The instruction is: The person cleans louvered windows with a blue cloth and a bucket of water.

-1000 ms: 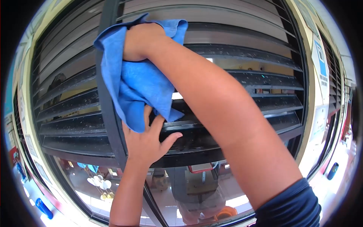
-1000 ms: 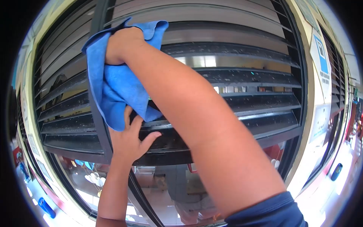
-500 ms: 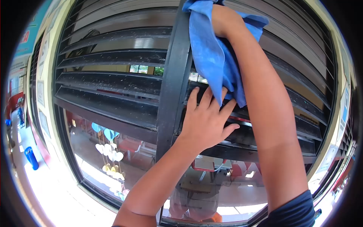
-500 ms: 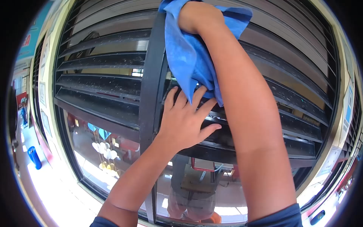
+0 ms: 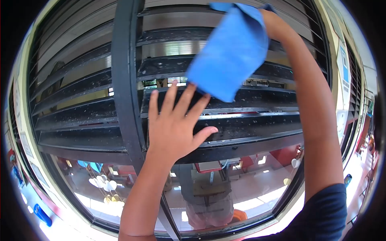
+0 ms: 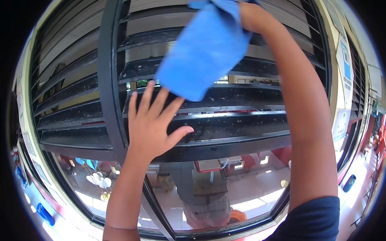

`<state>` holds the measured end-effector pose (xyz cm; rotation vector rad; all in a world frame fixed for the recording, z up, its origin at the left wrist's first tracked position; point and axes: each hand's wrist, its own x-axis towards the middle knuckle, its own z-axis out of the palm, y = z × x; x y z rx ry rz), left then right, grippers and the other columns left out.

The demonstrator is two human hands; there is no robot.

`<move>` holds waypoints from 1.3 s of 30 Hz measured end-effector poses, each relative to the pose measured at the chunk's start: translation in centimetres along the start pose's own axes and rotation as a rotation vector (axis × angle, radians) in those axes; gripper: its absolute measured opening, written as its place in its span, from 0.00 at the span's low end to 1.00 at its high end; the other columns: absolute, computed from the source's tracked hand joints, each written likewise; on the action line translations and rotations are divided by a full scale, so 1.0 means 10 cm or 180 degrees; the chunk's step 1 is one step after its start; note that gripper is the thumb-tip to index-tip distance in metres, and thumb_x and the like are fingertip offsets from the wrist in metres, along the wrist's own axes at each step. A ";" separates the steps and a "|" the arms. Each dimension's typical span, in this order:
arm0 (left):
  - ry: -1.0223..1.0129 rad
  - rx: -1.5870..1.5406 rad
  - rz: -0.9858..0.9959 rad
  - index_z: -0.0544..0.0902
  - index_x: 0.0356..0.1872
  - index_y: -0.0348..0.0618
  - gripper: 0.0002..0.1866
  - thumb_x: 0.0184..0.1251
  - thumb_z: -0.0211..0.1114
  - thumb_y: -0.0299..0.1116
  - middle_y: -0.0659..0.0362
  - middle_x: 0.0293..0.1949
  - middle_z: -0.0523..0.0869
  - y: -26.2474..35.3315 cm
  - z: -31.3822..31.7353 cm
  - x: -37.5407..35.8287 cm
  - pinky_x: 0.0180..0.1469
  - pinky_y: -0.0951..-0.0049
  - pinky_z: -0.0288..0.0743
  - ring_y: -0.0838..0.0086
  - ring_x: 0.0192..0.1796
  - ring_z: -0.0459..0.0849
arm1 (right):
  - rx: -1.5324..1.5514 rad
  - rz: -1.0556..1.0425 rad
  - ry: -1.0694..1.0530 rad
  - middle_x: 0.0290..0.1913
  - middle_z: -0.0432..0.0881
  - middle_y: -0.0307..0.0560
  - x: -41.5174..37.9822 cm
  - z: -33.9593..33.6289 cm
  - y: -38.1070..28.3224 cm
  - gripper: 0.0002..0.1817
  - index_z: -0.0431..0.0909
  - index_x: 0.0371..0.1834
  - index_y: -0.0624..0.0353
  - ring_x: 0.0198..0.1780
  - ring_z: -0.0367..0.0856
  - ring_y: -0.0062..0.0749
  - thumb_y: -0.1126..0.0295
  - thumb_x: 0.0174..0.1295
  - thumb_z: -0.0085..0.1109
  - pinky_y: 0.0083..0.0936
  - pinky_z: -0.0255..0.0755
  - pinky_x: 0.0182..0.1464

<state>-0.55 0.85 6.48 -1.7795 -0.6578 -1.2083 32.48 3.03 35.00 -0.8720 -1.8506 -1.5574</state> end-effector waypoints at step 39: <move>-0.0464 0.0386 0.0034 0.81 0.60 0.51 0.45 0.55 0.58 0.79 0.47 0.72 0.75 0.07 0.02 0.06 0.78 0.38 0.45 0.41 0.77 0.63 | -0.0161 0.1298 -0.0417 0.66 0.81 0.53 -2.18 -0.64 2.35 0.34 0.74 0.71 0.56 0.67 0.78 0.41 0.55 0.64 0.66 0.34 0.66 0.71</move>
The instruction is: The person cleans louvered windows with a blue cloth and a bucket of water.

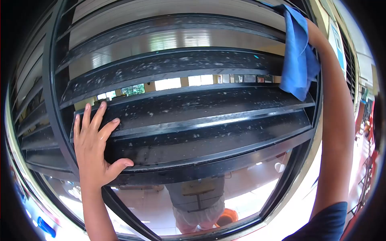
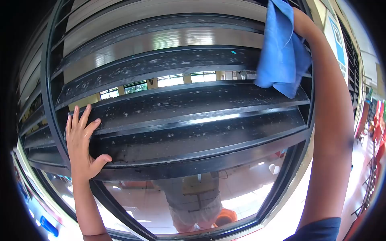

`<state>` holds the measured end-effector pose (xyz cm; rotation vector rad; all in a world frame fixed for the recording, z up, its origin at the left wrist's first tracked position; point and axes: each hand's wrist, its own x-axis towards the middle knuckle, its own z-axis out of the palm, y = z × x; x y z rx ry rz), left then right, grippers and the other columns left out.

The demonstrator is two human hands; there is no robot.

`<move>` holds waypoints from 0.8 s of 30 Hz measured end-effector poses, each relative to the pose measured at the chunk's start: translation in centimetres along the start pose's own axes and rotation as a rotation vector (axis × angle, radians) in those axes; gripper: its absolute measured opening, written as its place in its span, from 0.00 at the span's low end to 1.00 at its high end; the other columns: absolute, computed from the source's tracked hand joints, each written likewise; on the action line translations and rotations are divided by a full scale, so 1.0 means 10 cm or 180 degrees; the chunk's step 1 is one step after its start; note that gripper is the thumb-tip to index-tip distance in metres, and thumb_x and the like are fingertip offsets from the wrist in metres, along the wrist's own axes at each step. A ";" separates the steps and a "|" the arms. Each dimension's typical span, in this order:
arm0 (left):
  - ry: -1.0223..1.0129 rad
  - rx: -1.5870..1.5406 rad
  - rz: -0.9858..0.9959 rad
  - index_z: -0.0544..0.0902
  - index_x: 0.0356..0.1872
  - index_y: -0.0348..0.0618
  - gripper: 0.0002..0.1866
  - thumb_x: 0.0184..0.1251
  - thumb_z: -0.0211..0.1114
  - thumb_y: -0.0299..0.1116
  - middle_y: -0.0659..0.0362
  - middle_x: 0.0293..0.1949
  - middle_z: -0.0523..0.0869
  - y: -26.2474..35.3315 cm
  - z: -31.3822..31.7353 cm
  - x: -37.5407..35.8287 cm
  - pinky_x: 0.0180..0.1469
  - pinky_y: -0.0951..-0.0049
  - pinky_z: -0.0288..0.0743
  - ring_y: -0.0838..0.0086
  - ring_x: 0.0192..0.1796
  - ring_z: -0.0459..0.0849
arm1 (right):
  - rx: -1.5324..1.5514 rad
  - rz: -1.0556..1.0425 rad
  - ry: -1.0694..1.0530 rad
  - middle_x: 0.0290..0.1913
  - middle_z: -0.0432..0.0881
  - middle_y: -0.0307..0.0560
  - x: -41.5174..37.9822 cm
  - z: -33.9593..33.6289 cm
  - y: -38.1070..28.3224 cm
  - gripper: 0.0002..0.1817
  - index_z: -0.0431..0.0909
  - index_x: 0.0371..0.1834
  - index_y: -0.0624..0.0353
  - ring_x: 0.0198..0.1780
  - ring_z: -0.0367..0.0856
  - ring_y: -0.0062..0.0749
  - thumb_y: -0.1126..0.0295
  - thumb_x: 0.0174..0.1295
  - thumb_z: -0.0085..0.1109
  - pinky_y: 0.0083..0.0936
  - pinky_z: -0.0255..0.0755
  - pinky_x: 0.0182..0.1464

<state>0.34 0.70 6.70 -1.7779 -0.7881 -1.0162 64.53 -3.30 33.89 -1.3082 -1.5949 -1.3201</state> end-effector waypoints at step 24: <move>0.0584 -0.0966 0.0231 0.82 0.62 0.56 0.40 0.55 0.65 0.71 0.53 0.59 0.83 -0.20 0.02 -0.21 0.73 0.41 0.55 0.56 0.66 0.76 | 0.1042 -0.0523 -0.0672 0.63 0.82 0.52 1.53 -0.11 -5.30 0.30 0.76 0.69 0.51 0.62 0.81 0.43 0.47 0.70 0.46 0.36 0.67 0.67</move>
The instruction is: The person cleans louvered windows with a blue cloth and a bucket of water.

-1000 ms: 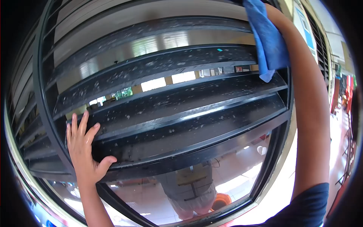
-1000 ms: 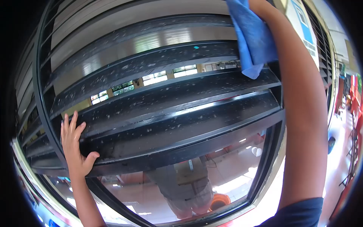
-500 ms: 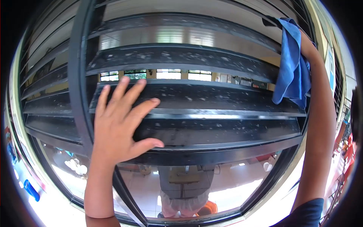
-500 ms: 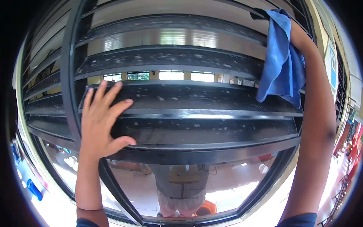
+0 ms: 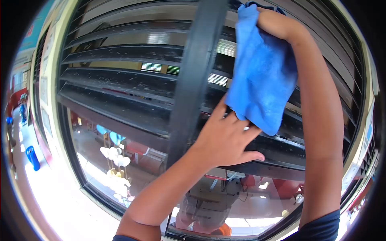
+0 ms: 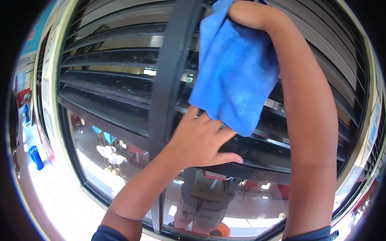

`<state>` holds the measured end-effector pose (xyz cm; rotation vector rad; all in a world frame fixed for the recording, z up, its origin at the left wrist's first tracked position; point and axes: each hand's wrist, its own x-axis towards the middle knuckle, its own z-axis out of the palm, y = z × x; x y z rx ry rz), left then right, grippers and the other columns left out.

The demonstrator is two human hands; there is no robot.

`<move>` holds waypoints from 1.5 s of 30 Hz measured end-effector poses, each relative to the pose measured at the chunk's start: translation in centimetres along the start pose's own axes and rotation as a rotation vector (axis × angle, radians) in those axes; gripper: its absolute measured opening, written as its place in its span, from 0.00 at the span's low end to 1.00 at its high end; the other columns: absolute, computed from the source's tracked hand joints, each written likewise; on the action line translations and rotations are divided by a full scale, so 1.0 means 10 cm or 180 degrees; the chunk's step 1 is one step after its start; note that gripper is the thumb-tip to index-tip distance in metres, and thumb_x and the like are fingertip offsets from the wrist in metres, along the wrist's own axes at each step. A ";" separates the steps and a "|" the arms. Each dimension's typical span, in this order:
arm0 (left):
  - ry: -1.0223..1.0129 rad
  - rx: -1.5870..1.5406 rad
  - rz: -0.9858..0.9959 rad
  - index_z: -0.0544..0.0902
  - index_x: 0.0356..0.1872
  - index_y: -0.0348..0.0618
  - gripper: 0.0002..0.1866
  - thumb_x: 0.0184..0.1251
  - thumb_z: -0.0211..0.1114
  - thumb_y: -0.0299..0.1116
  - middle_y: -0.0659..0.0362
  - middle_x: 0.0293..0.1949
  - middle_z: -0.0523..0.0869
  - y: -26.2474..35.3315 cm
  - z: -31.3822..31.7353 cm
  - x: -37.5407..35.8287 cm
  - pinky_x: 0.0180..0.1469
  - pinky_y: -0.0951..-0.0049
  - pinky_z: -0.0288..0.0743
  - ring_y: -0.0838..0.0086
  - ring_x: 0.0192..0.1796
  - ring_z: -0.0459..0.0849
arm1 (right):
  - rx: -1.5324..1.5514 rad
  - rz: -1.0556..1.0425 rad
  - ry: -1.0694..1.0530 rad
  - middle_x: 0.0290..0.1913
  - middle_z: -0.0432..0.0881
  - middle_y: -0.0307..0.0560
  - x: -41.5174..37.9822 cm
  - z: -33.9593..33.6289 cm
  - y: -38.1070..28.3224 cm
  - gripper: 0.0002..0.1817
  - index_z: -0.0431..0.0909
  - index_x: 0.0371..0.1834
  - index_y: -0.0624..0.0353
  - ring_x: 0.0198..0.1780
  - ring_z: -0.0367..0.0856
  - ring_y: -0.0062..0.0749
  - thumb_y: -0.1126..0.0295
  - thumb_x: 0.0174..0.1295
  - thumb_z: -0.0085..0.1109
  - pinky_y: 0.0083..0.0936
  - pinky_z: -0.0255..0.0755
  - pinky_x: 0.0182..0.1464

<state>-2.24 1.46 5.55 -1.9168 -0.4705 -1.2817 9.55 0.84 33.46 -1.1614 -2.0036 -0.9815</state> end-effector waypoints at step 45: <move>0.0540 -0.0372 -0.0036 0.83 0.61 0.52 0.35 0.54 0.72 0.60 0.55 0.58 0.85 -0.05 0.23 -0.08 0.78 0.41 0.53 0.55 0.72 0.73 | 0.0674 -0.0107 -0.0553 0.59 0.83 0.61 0.62 0.16 0.02 0.48 0.58 0.79 0.68 0.58 0.83 0.43 0.68 0.48 0.58 0.33 0.71 0.65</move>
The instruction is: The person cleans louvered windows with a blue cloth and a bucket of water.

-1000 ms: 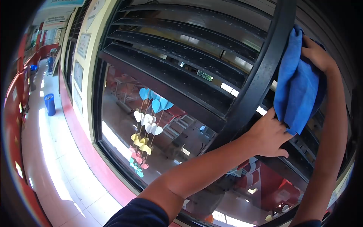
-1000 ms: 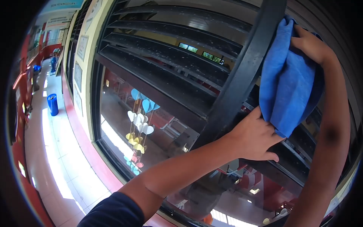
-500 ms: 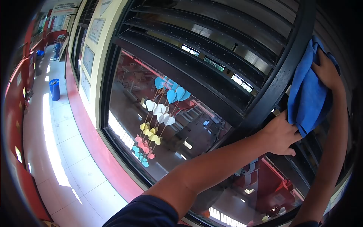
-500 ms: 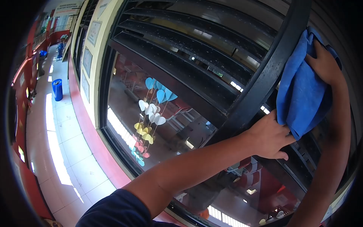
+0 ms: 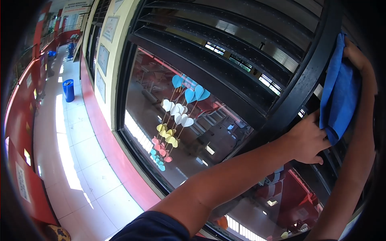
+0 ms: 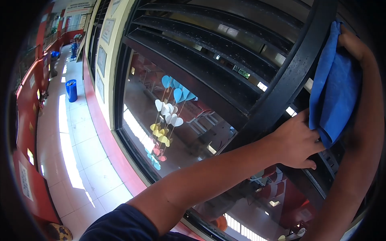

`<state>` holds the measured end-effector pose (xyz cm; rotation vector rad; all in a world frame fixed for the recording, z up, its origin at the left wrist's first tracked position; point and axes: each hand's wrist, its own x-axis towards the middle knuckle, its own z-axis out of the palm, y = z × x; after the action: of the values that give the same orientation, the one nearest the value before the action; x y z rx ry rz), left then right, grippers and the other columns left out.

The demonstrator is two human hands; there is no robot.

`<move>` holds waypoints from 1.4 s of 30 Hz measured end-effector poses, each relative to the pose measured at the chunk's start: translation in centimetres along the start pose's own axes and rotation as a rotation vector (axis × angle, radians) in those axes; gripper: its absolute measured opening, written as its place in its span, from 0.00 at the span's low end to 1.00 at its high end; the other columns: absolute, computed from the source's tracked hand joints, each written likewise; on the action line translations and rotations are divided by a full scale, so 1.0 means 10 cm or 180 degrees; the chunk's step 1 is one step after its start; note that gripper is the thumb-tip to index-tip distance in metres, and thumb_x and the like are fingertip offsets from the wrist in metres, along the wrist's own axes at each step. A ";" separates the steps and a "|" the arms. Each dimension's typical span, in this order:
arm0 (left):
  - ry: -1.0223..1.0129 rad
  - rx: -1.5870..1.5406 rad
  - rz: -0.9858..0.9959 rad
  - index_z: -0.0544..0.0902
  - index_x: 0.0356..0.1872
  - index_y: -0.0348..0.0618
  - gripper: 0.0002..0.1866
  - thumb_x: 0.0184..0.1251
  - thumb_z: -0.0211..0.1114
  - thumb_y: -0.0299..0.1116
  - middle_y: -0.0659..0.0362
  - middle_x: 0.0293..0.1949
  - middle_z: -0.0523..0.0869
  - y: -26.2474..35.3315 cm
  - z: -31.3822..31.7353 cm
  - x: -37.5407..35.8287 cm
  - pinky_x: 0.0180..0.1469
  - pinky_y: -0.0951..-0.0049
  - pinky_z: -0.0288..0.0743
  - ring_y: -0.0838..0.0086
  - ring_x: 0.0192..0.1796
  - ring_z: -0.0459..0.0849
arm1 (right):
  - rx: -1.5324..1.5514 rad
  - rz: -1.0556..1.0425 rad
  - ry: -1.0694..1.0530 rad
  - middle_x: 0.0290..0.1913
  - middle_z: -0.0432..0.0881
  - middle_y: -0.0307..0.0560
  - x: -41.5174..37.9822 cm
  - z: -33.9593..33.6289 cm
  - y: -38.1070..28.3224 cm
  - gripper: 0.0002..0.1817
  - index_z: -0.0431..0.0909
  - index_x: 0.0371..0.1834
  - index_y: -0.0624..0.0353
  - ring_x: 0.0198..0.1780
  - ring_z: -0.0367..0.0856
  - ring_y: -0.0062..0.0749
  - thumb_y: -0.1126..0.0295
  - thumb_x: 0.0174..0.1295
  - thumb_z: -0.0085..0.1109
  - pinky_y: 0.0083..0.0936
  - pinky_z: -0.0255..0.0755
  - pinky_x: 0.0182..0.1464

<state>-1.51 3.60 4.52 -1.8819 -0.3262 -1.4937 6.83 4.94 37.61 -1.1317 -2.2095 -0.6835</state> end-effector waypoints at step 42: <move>-0.0792 0.1086 -0.1586 0.49 0.83 0.54 0.60 0.56 0.54 0.81 0.36 0.80 0.53 0.69 -0.74 -1.57 0.77 0.31 0.32 0.46 0.84 0.47 | -0.0834 0.0137 0.0064 0.68 0.76 0.67 -0.47 0.02 -0.62 0.42 0.73 0.69 0.69 0.68 0.75 0.53 0.55 0.50 0.66 0.38 0.66 0.69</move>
<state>-7.74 -2.72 -11.87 -1.7786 -1.1608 -1.3882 3.83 -0.70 33.15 -1.2889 -2.1160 -0.9833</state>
